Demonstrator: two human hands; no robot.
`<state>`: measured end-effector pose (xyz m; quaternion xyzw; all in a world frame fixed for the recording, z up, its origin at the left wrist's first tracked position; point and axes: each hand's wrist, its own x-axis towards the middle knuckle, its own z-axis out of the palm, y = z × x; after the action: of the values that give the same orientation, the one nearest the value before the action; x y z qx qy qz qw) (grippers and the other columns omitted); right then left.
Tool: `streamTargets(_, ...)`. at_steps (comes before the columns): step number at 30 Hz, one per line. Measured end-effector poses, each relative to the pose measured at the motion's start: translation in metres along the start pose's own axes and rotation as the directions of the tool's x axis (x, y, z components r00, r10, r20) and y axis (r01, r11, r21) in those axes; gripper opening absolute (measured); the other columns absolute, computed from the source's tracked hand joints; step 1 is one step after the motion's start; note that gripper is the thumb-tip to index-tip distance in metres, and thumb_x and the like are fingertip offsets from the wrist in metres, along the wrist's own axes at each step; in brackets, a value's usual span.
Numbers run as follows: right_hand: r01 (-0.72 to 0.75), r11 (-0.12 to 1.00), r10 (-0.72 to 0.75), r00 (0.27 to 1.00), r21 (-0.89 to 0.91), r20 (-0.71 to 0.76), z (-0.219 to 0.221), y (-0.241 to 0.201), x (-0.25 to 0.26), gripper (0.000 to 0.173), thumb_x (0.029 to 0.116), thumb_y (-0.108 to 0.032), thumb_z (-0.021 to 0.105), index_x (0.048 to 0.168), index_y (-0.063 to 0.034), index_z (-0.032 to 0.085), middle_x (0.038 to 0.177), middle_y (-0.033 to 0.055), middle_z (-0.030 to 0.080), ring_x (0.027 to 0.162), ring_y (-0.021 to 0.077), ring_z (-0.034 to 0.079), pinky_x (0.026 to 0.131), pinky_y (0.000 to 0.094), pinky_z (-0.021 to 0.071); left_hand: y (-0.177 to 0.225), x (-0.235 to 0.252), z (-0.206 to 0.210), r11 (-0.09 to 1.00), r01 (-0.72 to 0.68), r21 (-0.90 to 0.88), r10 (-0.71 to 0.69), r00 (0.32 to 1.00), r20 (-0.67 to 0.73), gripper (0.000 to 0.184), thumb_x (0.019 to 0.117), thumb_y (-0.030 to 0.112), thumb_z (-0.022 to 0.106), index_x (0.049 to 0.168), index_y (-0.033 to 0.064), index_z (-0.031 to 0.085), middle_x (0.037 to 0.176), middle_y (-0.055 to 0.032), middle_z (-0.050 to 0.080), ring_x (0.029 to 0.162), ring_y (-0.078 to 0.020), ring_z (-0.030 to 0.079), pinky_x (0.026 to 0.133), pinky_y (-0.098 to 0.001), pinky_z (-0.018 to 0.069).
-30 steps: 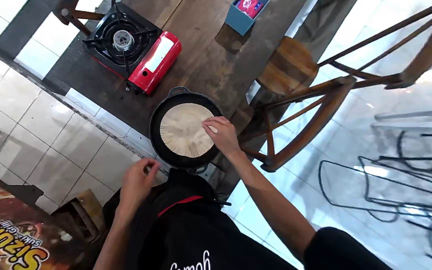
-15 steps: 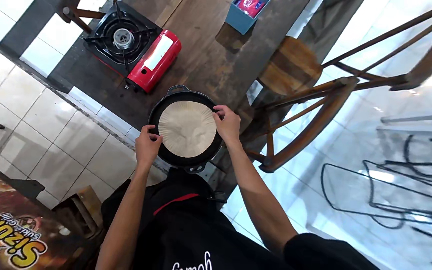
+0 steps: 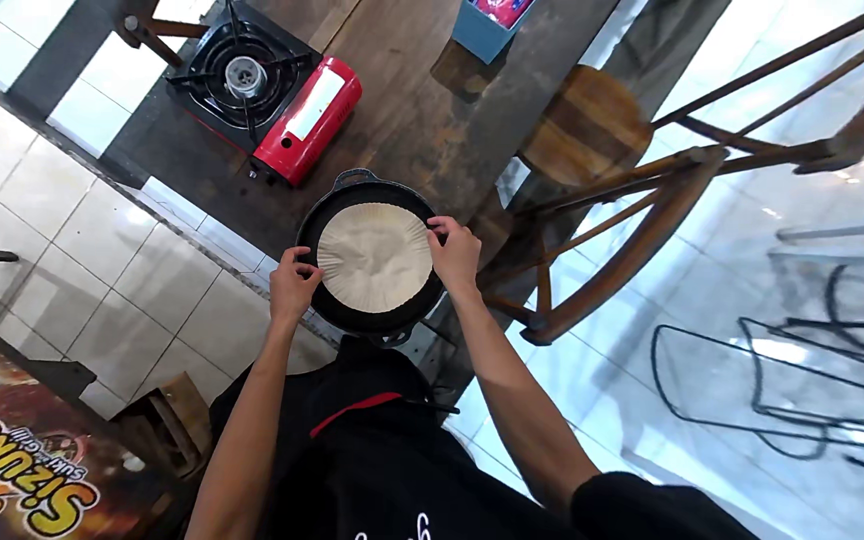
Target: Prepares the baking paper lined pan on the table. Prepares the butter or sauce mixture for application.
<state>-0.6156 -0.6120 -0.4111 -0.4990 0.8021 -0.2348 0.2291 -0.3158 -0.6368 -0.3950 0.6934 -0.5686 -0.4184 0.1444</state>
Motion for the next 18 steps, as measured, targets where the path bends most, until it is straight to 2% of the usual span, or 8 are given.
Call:
streamTargets(3,-0.013,1.000,0.012,0.999,-0.026,-0.033,0.003,0.005,0.004,0.026,0.1009,-0.026,0.064,0.125,-0.0168,0.070,0.103,0.0057,0.076,0.103,0.0313,0.068,0.091,0.0605,0.0464,0.000,-0.002,0.001,0.998,-0.017,0.068,0.021,0.998,-0.058,0.054,0.0914,0.021,0.079,0.139,0.0129,0.055,0.095,-0.0079,0.076,0.075,-0.0243,0.070,0.069,-0.0467,0.0569)
streamTargets(4,0.002,1.000,-0.003,0.999,-0.031,-0.048,0.000,0.004,0.002,0.028,0.1015,-0.029,0.064,0.126,-0.0162,0.069,0.108,0.0066,0.075,0.107,0.0325,0.067,0.092,0.0614,0.0459,0.004,-0.006,0.001,0.992,-0.046,0.119,0.060,0.992,-0.113,0.055,0.0913,0.023,0.079,0.139,0.0111,0.055,0.103,-0.0094,0.075,0.084,-0.0277,0.070,0.075,-0.0502,0.0565)
streamTargets(6,0.083,0.996,-0.085,0.994,-0.039,-0.063,-0.010,-0.010,-0.007,0.038,0.1048,-0.037,0.056,0.135,-0.0149,0.064,0.131,0.0089,0.066,0.121,0.0333,0.060,0.097,0.0599,0.0456,0.020,-0.020,0.001,0.951,-0.194,0.242,0.241,0.954,-0.181,0.054,0.0945,0.029,0.074,0.140,0.0061,0.055,0.127,-0.0157,0.065,0.115,-0.0358,0.062,0.097,-0.0558,0.0518)
streamTargets(8,0.261,0.965,-0.261,0.965,-0.001,-0.038,-0.011,-0.030,-0.015,0.035,0.1066,-0.029,0.052,0.135,-0.0127,0.065,0.136,0.0096,0.064,0.127,0.0284,0.060,0.105,0.0515,0.0486,0.038,-0.034,0.013,0.852,-0.396,0.343,0.453,0.886,-0.102,0.043,0.0978,0.030,0.068,0.133,0.0060,0.062,0.134,-0.0168,0.063,0.127,-0.0356,0.057,0.104,-0.0537,0.0489)
streamTargets(10,0.465,0.877,-0.475,0.877,0.123,0.074,0.006,-0.047,-0.017,0.027,0.1048,-0.013,0.053,0.124,-0.0088,0.071,0.128,0.0097,0.069,0.120,0.0247,0.066,0.103,0.0449,0.0542,0.046,-0.041,0.041,0.732,-0.541,0.414,0.571,0.819,0.060,0.039,0.0997,0.033,0.063,0.129,0.0081,0.067,0.136,-0.0140,0.063,0.132,-0.0325,0.056,0.109,-0.0515,0.0462)
streamTargets(12,0.588,0.788,-0.614,0.767,0.181,0.184,0.037,-0.051,-0.004,0.028,0.1050,-0.010,0.051,0.123,-0.0095,0.072,0.133,0.0073,0.068,0.127,0.0226,0.062,0.110,0.0428,0.0496,0.042,-0.036,0.072,0.642,-0.575,0.506,0.578,0.797,0.172,0.048,0.0993,0.037,0.062,0.132,0.0031,0.064,0.148,-0.0182,0.054,0.142,-0.0340,0.047,0.116,-0.0528,0.0385)
streamTargets(14,0.669,0.734,-0.678,0.713,0.117,0.180,0.067,-0.043,0.014,0.031,0.1069,-0.017,0.048,0.128,-0.0120,0.071,0.140,0.0060,0.064,0.138,0.0233,0.054,0.118,0.0445,0.0408,0.032,-0.027,0.088,0.630,-0.525,0.572,0.509,0.836,0.206,0.063,0.0975,0.042,0.063,0.146,0.0025,0.053,0.162,-0.0197,0.036,0.153,-0.0354,0.028,0.121,-0.0582,0.0256)
streamTargets(18,0.730,0.679,-0.682,0.667,-0.080,0.299,0.085,-0.028,0.036,0.051,0.1104,-0.043,0.033,0.149,-0.0180,0.054,0.160,0.0003,0.045,0.152,0.0193,0.035,0.127,0.0514,0.0218,-0.004,-0.007,0.091,0.623,-0.504,0.599,0.551,0.826,0.122,0.063,0.1007,0.061,0.045,0.152,0.0233,0.050,0.168,-0.0127,0.026,0.156,-0.0325,0.019,0.123,-0.0652,0.0155)
